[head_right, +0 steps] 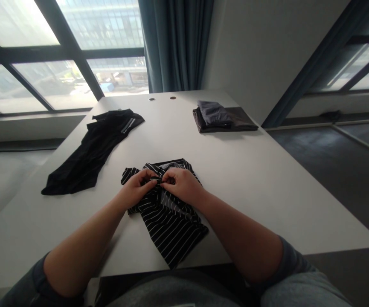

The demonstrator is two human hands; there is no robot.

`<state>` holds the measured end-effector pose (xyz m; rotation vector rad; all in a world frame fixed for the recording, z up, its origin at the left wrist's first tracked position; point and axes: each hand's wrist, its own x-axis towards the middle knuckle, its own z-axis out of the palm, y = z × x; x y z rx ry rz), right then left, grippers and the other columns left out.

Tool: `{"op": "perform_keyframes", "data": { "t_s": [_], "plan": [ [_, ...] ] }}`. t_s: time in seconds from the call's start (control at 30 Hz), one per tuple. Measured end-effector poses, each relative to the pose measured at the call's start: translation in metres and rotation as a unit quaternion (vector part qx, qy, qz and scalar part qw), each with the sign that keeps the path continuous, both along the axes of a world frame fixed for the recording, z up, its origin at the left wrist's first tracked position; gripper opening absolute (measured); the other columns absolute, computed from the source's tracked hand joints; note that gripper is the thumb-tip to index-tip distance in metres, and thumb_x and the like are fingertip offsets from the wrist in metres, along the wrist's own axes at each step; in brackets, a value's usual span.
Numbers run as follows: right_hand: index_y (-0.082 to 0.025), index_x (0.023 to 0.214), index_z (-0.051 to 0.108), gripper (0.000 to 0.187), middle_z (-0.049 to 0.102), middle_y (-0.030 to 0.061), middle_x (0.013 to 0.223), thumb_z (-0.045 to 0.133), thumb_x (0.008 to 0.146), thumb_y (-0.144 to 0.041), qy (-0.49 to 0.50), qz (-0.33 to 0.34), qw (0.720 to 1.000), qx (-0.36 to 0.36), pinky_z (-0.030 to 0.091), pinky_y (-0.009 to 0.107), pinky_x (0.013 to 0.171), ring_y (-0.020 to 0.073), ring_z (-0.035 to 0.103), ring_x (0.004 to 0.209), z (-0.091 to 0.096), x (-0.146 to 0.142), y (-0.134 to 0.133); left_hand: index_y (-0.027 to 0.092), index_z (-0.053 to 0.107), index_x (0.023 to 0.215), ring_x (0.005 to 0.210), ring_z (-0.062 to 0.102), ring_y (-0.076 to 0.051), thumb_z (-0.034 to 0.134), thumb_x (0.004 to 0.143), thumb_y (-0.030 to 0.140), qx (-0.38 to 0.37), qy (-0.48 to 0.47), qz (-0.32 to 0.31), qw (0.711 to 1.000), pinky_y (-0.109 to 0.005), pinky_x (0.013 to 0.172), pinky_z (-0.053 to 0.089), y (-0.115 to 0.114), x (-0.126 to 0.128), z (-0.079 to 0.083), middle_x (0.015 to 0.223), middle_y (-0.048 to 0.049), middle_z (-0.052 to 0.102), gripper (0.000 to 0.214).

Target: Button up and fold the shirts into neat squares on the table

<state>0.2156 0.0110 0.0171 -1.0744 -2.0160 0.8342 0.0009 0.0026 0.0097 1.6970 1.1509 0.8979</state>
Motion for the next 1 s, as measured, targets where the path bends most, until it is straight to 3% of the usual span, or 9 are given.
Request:
{"op": "perform_keyframes", "data": {
  "t_s": [0.13,0.37,0.5,0.73,0.87,1.0],
  "plan": [
    [-0.019,0.079,0.072,0.010,0.069,-0.0018,0.076,0.074,0.081,-0.009,0.012,-0.014,1.000,0.008,0.049,0.026,0.067,0.0141,0.065,0.071,-0.003,-0.004,-0.002,0.020,0.066,0.096,0.087,0.065,-0.019,0.069,0.091,0.036,0.004,0.023,0.015,1.000,-0.033,0.081,0.051,-0.001,0.001,0.000,0.094,-0.0033,0.071,0.017],
    [-0.020,0.092,0.073,0.018,0.066,-0.0039,0.076,0.070,0.080,-0.007,0.037,-0.021,0.999,-0.011,0.047,0.025,0.066,0.0126,0.061,0.068,0.001,-0.006,-0.006,0.020,0.061,0.086,0.095,0.068,-0.019,0.070,0.089,0.030,0.040,-0.044,0.007,0.998,-0.035,0.089,0.052,-0.002,0.001,-0.001,0.100,-0.0056,0.073,0.014],
    [-0.019,0.084,0.074,0.015,0.069,-0.0017,0.078,0.069,0.080,-0.005,0.046,-0.026,0.998,0.024,0.047,0.025,0.069,0.0135,0.063,0.073,0.002,-0.006,-0.007,0.021,0.057,0.082,0.099,0.068,-0.020,0.072,0.088,0.029,0.051,-0.072,0.014,0.996,-0.037,0.092,0.052,-0.002,0.002,-0.002,0.104,-0.0067,0.073,0.018],
    [-0.021,0.088,0.075,0.013,0.073,0.0004,0.084,0.070,0.084,-0.009,0.005,-0.053,0.997,0.053,0.049,0.028,0.071,0.0158,0.065,0.075,0.005,0.004,0.001,0.021,0.059,0.090,0.095,0.067,-0.020,0.067,0.091,0.033,0.044,-0.075,0.050,0.995,-0.036,0.090,0.053,0.002,0.000,-0.007,0.101,-0.0051,0.072,0.014],
    [-0.021,0.089,0.074,0.010,0.072,0.0017,0.085,0.067,0.087,-0.014,0.006,-0.120,0.988,0.097,0.050,0.030,0.074,0.0173,0.064,0.076,0.007,0.016,0.011,0.023,0.059,0.093,0.089,0.066,-0.019,0.061,0.095,0.036,0.068,0.012,0.124,0.990,-0.034,0.084,0.051,0.007,-0.009,-0.008,0.095,-0.0021,0.072,0.014],
    [-0.021,0.087,0.070,0.008,0.070,0.0039,0.090,0.064,0.087,-0.016,-0.030,-0.114,0.983,0.140,0.051,0.033,0.079,0.0198,0.064,0.084,0.006,0.025,0.020,0.024,0.060,0.098,0.081,0.064,-0.020,0.057,0.095,0.033,0.114,0.141,0.171,0.968,-0.033,0.077,0.048,0.011,-0.018,-0.004,0.089,0.0001,0.070,0.010]
  ]
}}
